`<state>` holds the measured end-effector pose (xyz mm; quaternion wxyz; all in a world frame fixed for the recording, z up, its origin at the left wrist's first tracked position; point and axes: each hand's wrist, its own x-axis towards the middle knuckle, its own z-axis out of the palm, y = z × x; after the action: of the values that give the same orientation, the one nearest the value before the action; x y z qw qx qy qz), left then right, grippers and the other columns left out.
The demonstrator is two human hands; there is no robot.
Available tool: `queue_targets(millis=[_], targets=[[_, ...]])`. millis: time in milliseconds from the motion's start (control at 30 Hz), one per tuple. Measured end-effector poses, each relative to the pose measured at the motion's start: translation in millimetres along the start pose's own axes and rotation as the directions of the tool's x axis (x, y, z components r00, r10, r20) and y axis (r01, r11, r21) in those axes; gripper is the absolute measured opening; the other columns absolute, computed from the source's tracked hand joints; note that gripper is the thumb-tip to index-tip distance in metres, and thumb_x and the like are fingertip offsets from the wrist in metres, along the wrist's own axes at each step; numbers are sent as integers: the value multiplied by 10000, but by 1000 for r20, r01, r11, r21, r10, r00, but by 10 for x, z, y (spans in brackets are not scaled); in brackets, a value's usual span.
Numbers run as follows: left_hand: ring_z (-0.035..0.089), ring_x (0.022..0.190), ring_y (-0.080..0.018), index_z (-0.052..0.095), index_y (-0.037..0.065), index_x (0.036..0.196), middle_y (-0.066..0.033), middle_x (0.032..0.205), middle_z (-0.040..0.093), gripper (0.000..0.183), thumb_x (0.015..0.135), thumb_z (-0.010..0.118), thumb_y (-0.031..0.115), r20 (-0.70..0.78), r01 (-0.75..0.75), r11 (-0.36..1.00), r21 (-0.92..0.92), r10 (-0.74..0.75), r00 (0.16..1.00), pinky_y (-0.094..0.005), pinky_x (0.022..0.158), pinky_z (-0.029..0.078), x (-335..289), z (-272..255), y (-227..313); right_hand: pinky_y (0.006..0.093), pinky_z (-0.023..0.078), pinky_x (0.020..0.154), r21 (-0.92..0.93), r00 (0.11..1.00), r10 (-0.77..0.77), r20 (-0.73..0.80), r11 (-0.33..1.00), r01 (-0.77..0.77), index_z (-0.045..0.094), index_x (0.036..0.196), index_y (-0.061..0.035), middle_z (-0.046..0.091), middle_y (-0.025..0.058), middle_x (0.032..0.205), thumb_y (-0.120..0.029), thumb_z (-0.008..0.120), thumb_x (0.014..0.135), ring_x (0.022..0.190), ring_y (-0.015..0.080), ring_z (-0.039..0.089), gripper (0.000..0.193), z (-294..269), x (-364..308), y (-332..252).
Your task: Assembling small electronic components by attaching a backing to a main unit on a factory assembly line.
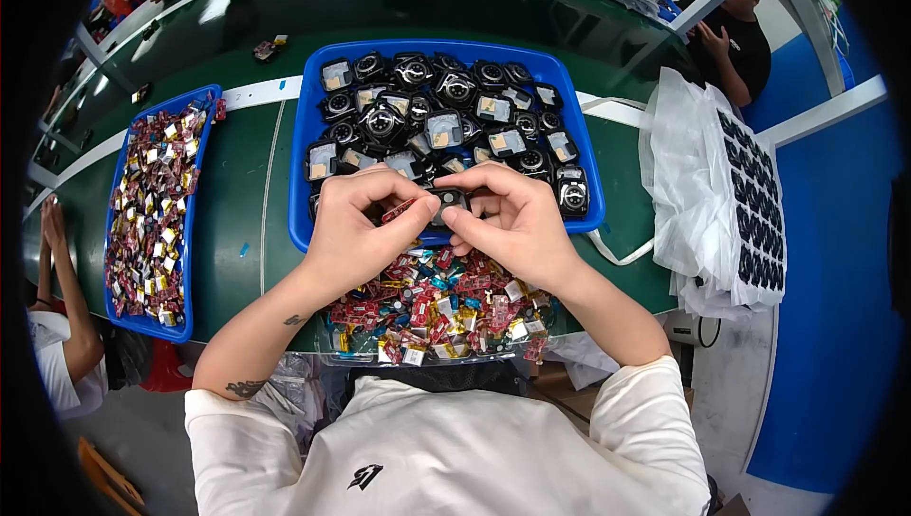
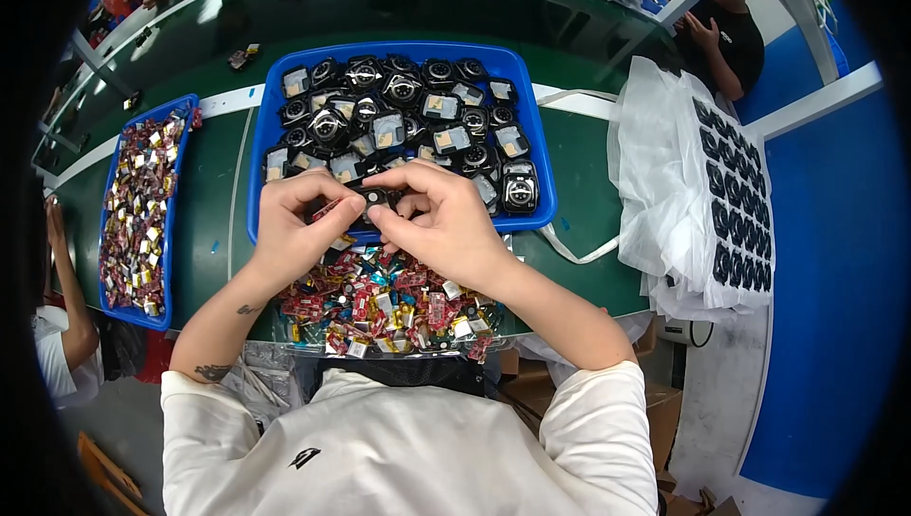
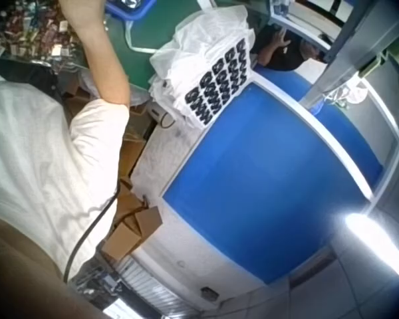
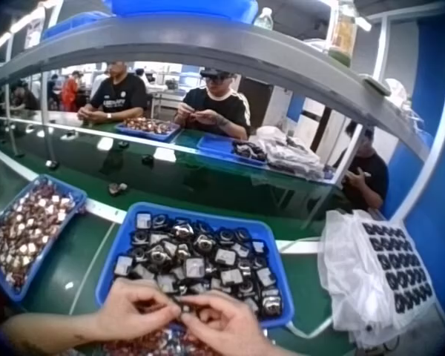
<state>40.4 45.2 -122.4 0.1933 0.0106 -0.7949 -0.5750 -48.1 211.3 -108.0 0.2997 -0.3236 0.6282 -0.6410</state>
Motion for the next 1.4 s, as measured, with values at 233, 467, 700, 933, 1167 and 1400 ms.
queue_targets(millis=[233, 467, 700, 933, 1167, 1400], targets=[[526, 596, -36, 679, -26, 775, -31, 693, 637, 107, 786, 682, 81, 3, 83, 991, -105, -83, 997, -194, 529, 405, -9, -12, -10, 190, 492, 578, 5, 999, -38, -10, 999, 38, 575, 1065, 49, 503, 51, 944, 16, 600, 842, 676, 79, 612, 226, 29, 1, 29], [531, 594, -42, 682, -22, 767, -34, 687, 637, 105, 783, 683, 82, -16, 51, 998, -41, -52, 999, -197, 535, 411, -10, 9, -19, 188, 511, 578, 5, 999, -28, -25, 1000, 28, 580, 1053, 55, 501, 55, 934, 6, 600, 849, 678, 79, 609, 211, 53, -5, 15], [561, 631, -53, 688, -21, 782, -50, 736, 651, 106, 776, 702, 83, -11, 109, 993, -54, -110, 994, -199, 556, 437, -41, 31, 21, 211, 551, 563, 23, 994, -32, -106, 999, 34, 583, 1005, 63, 522, 64, 919, -21, 596, 866, 696, 112, 627, 163, 57, -18, 5], [604, 698, -70, 663, -16, 850, -52, 796, 662, 100, 789, 713, 46, -41, 127, 930, -344, -150, 988, -196, 628, 485, -24, 40, 19, 235, 568, 577, 104, 987, -27, -159, 994, 44, 548, 1008, 48, 592, 95, 882, -28, 594, 871, 708, 123, 635, 163, -37, -10, -15], [601, 724, -78, 658, -24, 851, -58, 805, 648, 80, 803, 694, 29, 26, 15, 959, -283, -8, 1000, -197, 654, 481, -40, 28, 12, 243, 577, 630, 129, 980, -116, -162, 982, 137, 535, 988, 37, 586, 85, 911, -11, 606, 854, 770, 108, 623, 159, -23, 22, 37], [608, 748, -81, 661, -40, 863, -68, 827, 657, 70, 812, 678, 4, 119, 224, 865, -450, -191, 974, -200, 671, 490, -18, -2, 84, 196, 526, 615, -43, 946, -231, -228, 973, 228, 564, 935, 26, 588, 61, 915, 11, 638, 810, 775, 84, 615, 147, -3, 4, 118]])
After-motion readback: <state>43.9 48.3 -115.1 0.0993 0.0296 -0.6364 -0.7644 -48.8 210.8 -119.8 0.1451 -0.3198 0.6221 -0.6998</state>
